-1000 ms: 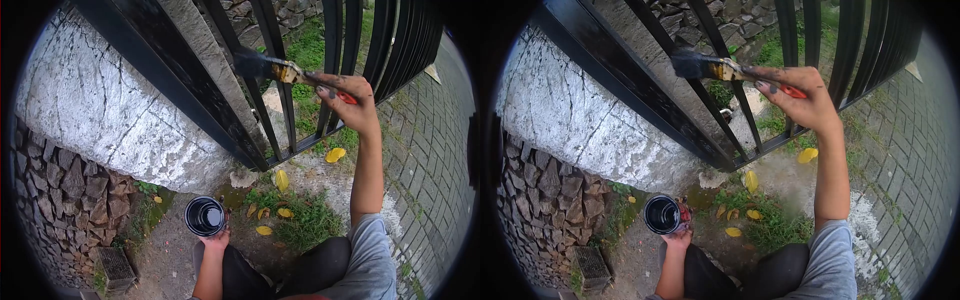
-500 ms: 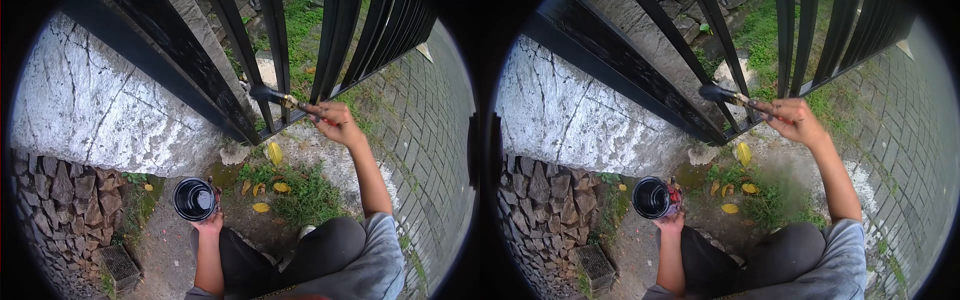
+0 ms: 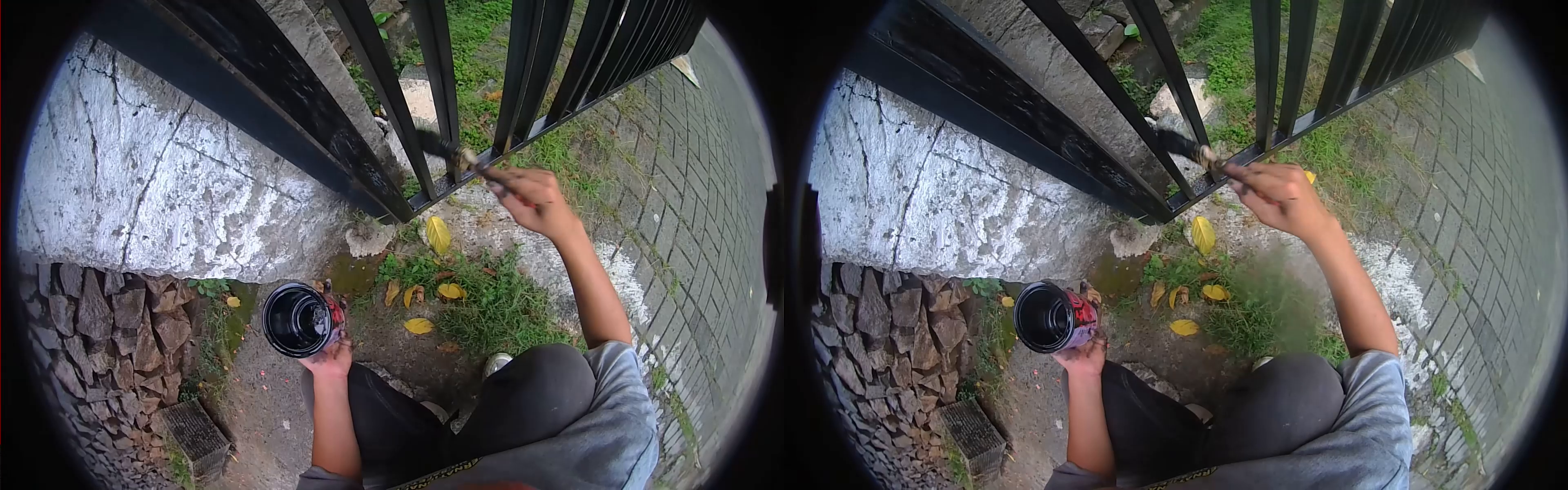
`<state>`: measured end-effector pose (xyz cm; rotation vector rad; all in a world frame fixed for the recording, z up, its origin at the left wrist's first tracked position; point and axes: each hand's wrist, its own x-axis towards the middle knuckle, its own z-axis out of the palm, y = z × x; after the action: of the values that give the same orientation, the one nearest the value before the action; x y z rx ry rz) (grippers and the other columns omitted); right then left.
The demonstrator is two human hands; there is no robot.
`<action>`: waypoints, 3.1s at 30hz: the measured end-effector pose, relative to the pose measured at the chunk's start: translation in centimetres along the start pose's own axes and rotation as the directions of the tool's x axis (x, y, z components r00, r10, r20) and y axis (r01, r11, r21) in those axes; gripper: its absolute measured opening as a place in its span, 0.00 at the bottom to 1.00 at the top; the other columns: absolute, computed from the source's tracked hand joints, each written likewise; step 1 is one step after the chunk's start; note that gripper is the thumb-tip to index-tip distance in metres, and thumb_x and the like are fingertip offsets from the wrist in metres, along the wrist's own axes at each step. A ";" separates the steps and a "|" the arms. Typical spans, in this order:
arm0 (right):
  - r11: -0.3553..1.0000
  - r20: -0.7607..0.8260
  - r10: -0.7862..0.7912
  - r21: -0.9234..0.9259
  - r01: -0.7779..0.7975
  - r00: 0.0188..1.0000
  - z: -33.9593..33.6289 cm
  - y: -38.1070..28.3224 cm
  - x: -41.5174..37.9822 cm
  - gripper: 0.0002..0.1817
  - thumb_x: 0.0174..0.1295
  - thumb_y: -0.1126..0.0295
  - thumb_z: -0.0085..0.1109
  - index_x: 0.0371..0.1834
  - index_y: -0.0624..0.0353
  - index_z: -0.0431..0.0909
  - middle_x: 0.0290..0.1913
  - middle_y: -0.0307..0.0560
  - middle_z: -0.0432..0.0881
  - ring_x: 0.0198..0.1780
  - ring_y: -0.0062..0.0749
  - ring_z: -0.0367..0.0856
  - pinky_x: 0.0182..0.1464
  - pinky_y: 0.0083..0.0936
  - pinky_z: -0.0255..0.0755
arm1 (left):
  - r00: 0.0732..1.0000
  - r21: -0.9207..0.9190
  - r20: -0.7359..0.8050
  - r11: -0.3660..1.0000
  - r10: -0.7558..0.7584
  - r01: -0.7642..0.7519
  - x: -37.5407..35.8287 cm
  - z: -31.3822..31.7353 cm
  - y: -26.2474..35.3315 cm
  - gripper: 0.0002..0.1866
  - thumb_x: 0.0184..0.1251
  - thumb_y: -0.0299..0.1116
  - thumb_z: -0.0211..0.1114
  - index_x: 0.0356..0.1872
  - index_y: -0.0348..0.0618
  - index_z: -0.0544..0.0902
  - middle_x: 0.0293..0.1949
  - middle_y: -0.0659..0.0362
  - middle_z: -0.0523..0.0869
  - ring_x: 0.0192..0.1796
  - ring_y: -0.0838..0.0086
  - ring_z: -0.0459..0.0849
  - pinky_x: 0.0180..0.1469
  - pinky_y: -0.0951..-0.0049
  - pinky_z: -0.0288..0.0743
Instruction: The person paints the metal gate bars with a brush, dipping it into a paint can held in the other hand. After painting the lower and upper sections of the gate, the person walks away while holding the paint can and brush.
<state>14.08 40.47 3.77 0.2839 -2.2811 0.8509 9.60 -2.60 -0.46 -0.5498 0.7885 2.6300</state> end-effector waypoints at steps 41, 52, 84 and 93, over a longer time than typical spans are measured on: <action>0.787 0.069 0.603 0.111 -0.606 0.795 9.0 2.3 -2.8 0.12 0.60 0.71 0.59 0.42 0.65 0.86 0.23 0.60 0.81 0.28 0.57 0.82 0.35 0.43 0.77 | 1.000 0.045 0.013 0.999 -0.007 0.006 -0.8 0.3 0.2 0.40 0.57 0.54 0.66 0.71 0.48 0.70 0.70 0.51 0.73 0.67 0.47 0.73 0.36 0.63 0.88; 0.749 0.034 0.663 -0.034 -0.662 0.748 10.4 2.5 -1.6 0.15 0.63 0.62 0.60 0.32 0.65 0.85 0.23 0.61 0.82 0.31 0.58 0.84 0.39 0.46 0.78 | 0.999 0.034 0.031 0.999 -0.013 0.012 -0.9 0.7 0.0 0.37 0.59 0.52 0.63 0.70 0.48 0.71 0.71 0.50 0.71 0.68 0.48 0.73 0.37 0.64 0.88; 0.853 0.196 0.494 -0.298 -0.429 0.847 12.3 4.4 -4.2 0.13 0.62 0.64 0.61 0.43 0.62 0.82 0.28 0.57 0.84 0.32 0.57 0.85 0.39 0.47 0.81 | 0.998 -0.009 0.057 0.999 0.038 -0.038 -0.5 -1.1 0.7 0.36 0.61 0.48 0.64 0.71 0.46 0.70 0.70 0.48 0.72 0.70 0.48 0.71 0.41 0.56 0.89; 0.830 0.177 0.497 -0.381 -0.406 0.850 12.8 2.2 -4.0 0.13 0.65 0.63 0.57 0.39 0.65 0.77 0.22 0.58 0.81 0.26 0.56 0.84 0.32 0.48 0.78 | 0.992 -0.053 0.126 0.998 -0.029 0.036 -0.5 0.0 0.2 0.36 0.63 0.51 0.65 0.71 0.47 0.70 0.69 0.47 0.72 0.70 0.48 0.71 0.40 0.56 0.89</action>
<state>9.50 33.72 -7.14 -0.3402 -2.7578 0.6603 9.90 -2.88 -0.14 -0.4043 0.6653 2.6328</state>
